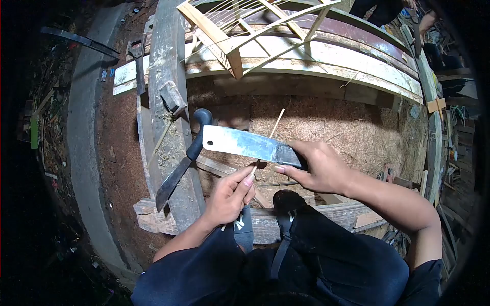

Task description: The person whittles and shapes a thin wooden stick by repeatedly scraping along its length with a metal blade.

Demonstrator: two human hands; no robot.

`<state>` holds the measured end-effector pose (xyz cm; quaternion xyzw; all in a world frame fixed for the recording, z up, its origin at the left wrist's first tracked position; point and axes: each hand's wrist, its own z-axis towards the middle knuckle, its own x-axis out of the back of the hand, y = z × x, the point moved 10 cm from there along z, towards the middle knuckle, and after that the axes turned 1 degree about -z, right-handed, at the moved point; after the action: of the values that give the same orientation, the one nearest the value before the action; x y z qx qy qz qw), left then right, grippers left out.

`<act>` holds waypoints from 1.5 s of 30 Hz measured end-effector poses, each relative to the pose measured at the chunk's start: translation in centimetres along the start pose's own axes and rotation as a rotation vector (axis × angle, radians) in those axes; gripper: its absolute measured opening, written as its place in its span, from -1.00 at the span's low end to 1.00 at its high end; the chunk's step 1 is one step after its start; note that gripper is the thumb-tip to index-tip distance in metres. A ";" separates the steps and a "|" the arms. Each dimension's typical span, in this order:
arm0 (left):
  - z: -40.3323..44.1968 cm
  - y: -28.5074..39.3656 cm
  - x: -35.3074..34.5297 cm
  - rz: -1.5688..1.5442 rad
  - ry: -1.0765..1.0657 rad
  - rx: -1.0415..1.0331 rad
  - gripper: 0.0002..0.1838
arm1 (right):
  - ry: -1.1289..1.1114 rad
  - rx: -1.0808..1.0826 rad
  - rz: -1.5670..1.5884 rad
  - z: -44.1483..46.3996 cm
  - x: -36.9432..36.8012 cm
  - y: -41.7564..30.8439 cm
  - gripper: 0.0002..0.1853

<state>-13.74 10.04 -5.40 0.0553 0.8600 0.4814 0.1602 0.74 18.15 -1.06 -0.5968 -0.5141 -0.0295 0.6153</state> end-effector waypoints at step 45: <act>-0.3 0.9 0.5 -0.111 0.107 -0.046 -0.68 | 0.117 -0.032 0.025 1.9 1.6 1.0 -0.40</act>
<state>-14.34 10.37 -4.58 -0.0220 0.8576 0.4939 0.1417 1.01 20.82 -1.20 -0.6101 -0.4692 -0.0650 0.6352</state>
